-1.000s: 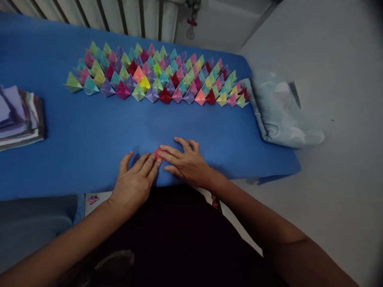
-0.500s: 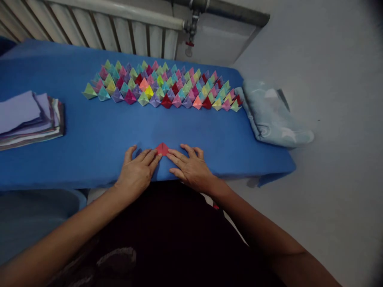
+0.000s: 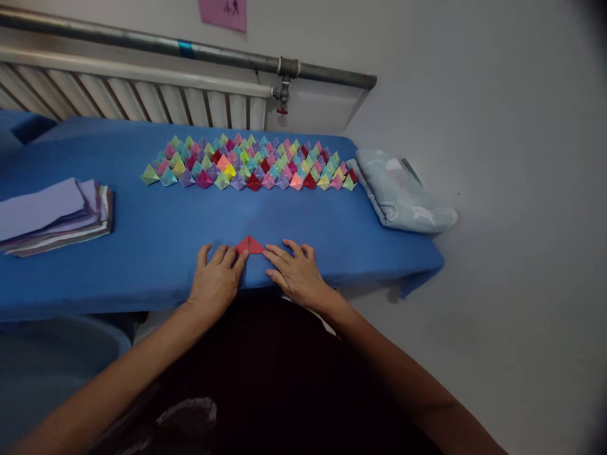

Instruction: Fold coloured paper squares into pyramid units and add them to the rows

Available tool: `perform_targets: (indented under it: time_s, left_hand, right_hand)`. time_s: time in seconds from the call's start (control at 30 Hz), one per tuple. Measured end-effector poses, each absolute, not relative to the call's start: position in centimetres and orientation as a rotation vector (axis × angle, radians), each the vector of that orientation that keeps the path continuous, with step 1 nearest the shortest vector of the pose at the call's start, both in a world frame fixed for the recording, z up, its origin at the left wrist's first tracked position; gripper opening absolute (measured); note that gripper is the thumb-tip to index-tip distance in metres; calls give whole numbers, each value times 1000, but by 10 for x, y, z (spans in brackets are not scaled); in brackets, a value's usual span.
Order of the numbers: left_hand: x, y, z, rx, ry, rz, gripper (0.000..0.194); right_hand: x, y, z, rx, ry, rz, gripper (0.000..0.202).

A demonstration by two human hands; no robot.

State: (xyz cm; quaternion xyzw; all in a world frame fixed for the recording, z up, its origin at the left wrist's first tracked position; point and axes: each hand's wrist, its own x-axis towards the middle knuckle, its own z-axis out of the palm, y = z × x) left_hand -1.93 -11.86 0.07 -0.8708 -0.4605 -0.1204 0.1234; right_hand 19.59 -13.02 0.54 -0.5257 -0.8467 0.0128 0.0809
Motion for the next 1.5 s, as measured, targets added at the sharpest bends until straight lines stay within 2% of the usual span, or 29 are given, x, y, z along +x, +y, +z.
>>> perform_targets:
  time_s: [0.27, 0.5, 0.67, 0.87, 1.03, 1.2, 1.27, 1.5]
  left_hand:
    - [-21, -128, 1, -2544, -1398, -305, 52]
    - [-32, -125, -5, -2621, -1466, -492, 53]
    - [-30, -116, 3, -2630, -1514, -407, 46]
    - [-23, -77, 18, -2858, -1395, -218, 24]
    - [-22, -42, 29, -3059, -1379, -93, 24]
    - [-27, -27, 24, -3218, -1351, -177, 21]
    - [-30, -23, 20, -3237, -1347, -182, 21]
    - [-37, -14, 11, -3323, -1267, -278, 30]
  right_hand:
    - [196, -130, 7, -1570, -2509, 77, 46]
    - [197, -130, 7, -1575, -2529, 91, 47]
    - [196, -129, 10, -1601, -2532, 145, 47]
    - [200, -126, 10, -1587, -2306, 355, 47]
    - [209, -120, 7, -1483, -1963, 633, 47]
    - [223, -113, 15, -1072, -1202, 1421, 64]
    - [226, -113, 18, -899, -900, 1635, 69]
    - [226, -115, 17, -752, -512, 1734, 67]
